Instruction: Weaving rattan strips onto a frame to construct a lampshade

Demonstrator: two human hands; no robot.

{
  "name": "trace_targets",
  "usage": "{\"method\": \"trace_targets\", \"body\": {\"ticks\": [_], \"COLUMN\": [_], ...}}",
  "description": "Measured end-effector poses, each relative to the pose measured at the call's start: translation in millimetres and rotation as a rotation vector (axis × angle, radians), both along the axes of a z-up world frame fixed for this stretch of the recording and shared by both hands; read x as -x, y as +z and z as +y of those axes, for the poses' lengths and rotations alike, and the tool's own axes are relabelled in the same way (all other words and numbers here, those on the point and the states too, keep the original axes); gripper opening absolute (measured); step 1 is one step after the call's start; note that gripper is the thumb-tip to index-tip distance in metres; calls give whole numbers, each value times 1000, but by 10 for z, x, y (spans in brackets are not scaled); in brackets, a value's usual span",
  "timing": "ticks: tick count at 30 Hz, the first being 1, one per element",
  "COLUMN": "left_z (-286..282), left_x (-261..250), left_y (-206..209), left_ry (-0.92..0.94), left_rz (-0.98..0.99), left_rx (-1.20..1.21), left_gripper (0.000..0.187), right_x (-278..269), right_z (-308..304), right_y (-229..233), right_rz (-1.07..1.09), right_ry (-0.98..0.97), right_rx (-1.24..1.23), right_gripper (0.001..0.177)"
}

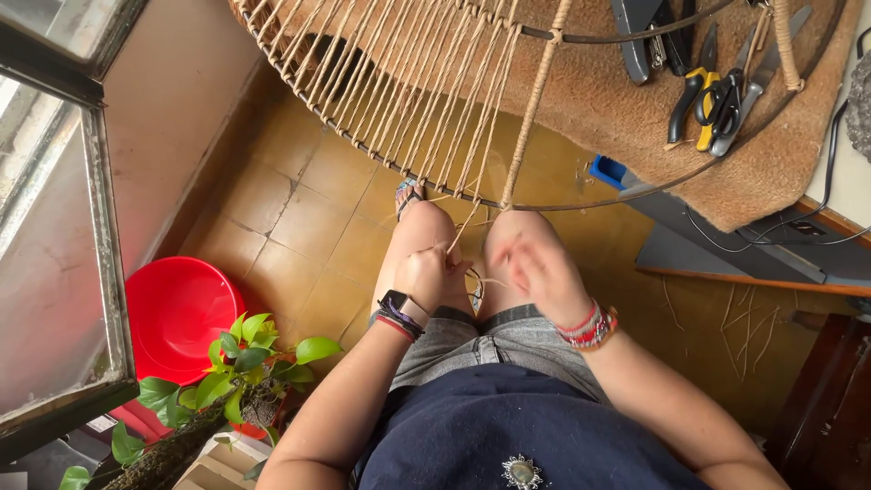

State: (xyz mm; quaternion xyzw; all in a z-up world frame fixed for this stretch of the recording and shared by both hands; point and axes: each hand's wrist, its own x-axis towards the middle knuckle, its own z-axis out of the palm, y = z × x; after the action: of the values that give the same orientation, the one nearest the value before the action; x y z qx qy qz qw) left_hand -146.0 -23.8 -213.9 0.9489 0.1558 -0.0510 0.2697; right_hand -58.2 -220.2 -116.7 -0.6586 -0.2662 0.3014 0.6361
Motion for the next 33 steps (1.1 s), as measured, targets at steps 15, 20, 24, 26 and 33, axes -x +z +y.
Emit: {"method": "trace_targets", "body": {"ticks": [15, 20, 24, 26, 33], "left_z": [137, -139, 55, 18, -126], "left_x": [-7, 194, 107, 58, 219], "left_y": [173, -584, -333, -504, -653], "left_ry": [-79, 164, 52, 2, 207], "left_rz": [-104, 73, -127, -162, 72], "left_rx": [164, 1336, 174, 131, 1237], "left_gripper": [43, 44, 58, 43, 41], "right_x": [155, 29, -4, 46, 10], "right_z": [83, -128, 90, -2, 38], "right_y": [157, -293, 298, 28, 78], "right_rz": [-179, -567, 425, 289, -405], "right_ry": [76, 360, 104, 119, 351], "right_rx": [221, 802, -182, -170, 672], "right_gripper": [24, 27, 68, 46, 31]}}
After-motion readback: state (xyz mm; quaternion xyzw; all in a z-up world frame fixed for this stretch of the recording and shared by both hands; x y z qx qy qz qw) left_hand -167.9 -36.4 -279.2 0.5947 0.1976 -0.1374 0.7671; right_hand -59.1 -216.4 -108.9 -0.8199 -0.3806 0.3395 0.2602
